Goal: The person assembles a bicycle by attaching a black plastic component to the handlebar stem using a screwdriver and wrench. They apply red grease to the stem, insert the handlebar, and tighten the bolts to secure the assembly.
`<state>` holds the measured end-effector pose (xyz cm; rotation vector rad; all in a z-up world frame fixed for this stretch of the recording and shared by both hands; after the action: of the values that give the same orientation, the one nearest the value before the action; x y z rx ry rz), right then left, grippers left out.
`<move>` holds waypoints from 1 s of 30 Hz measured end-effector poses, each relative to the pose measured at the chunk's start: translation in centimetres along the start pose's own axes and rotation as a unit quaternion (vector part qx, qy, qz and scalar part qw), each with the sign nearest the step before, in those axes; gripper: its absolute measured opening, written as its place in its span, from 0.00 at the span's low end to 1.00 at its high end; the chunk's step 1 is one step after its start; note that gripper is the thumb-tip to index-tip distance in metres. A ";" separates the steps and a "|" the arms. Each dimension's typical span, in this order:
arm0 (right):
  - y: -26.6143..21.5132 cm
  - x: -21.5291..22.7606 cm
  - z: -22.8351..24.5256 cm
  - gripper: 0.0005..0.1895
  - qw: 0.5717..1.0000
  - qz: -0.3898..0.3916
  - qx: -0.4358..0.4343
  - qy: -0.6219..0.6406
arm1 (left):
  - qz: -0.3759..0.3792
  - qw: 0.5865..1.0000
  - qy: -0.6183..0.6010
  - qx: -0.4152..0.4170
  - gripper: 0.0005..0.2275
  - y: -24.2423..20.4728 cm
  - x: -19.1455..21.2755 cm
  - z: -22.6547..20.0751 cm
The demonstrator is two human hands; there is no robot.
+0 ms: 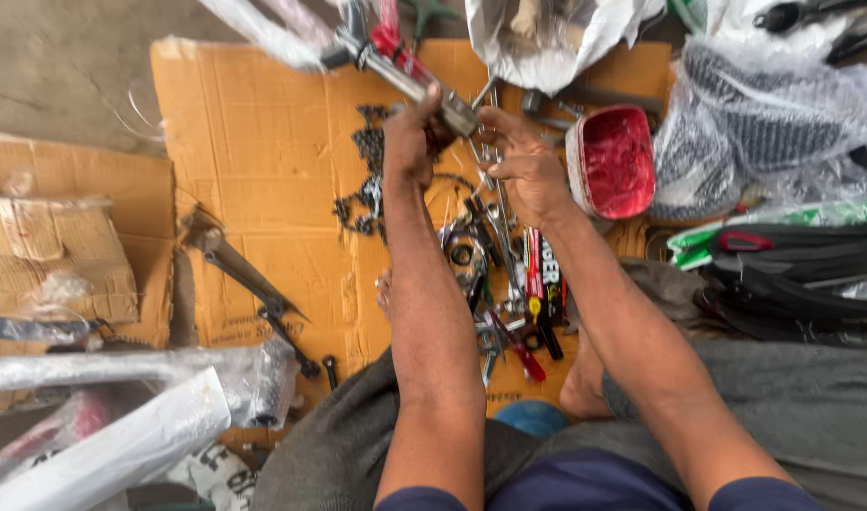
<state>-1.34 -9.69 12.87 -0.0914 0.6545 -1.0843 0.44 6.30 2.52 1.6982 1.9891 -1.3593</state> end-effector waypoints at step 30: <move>6.0 -1.6 5.2 0.43 0.663 0.195 0.211 -0.692 | -0.040 0.999 -0.014 -0.027 0.20 -1.4 -2.4 -3.4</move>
<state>5.66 -6.68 15.55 -0.3132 -0.9531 -0.4493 1.34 7.28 6.70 1.5834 2.0796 -1.3345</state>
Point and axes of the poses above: each hand's wrist, its own y-axis towards the middle knuckle, its own x-axis out of the back of the hand, z = x × y, the point moved 6 cm from there along y, towards the middle knuckle, and after that the axes turned 10 degrees about z, right-handed, at the moved point
